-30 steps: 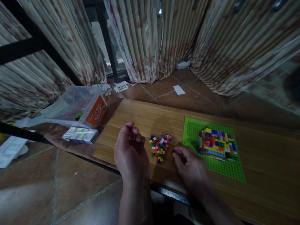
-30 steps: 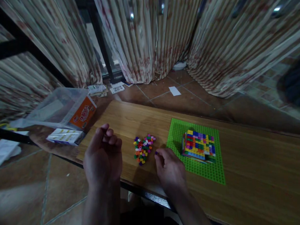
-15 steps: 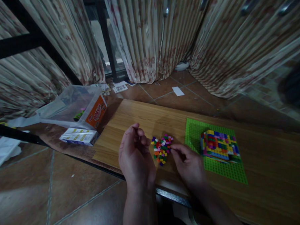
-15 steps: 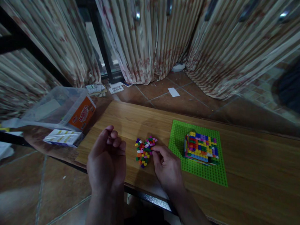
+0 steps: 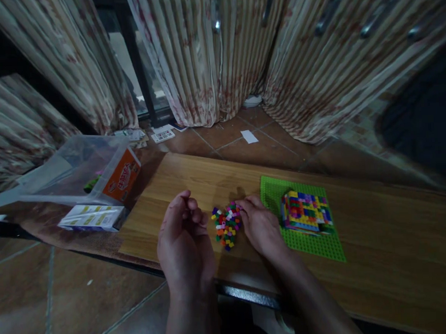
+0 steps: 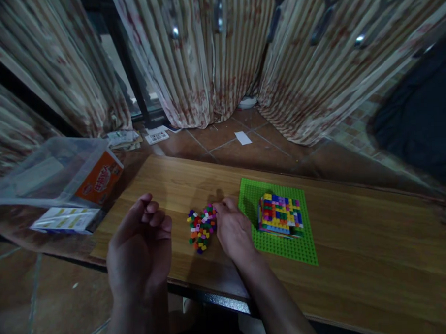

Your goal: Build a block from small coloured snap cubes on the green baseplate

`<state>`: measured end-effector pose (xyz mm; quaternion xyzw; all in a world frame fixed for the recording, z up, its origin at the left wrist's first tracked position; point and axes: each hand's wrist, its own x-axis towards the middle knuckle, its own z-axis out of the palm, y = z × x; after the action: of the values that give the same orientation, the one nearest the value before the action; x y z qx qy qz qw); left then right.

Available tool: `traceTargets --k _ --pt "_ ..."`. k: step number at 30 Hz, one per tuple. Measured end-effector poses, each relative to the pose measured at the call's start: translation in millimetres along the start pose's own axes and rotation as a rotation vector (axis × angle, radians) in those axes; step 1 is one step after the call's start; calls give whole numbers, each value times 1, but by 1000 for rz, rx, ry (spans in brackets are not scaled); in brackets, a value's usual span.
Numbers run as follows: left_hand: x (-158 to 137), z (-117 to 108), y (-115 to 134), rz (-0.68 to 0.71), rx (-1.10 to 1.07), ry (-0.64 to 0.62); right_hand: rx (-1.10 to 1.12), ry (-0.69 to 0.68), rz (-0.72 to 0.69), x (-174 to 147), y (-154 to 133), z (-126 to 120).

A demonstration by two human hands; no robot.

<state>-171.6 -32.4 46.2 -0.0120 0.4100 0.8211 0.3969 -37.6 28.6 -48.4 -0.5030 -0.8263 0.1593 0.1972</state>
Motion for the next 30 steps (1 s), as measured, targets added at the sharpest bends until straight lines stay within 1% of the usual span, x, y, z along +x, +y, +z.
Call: traceTargets --k 7,12,15,17,19,22,24,27,30 --pt "-1 2 -2 -49 41 -14 -20 -23 16 -3 -2 0" --pt "-3 6 -4 -54 82 -28 -21 -12 40 -6 -4 1" --pt "-2 8 -8 -60 148 -26 48 10 43 -9 -6 -2" --pt "-3 9 -12 -35 240 -46 160 78 44 -13 -6 -9" --pt "-5 9 -18 -6 399 -115 321 190 49 -18 -5 -19" --pt "-11 8 -30 -27 689 -294 534 364 84 -27 -1 -38" --pt "-15 9 -39 -54 833 -421 612 435 88 -33 2 -48" --pt "-21 11 -50 -64 927 -576 632 462 27 -40 6 -58" --pt "-27 15 -57 -69 970 -668 580 433 -53 -44 11 -63"
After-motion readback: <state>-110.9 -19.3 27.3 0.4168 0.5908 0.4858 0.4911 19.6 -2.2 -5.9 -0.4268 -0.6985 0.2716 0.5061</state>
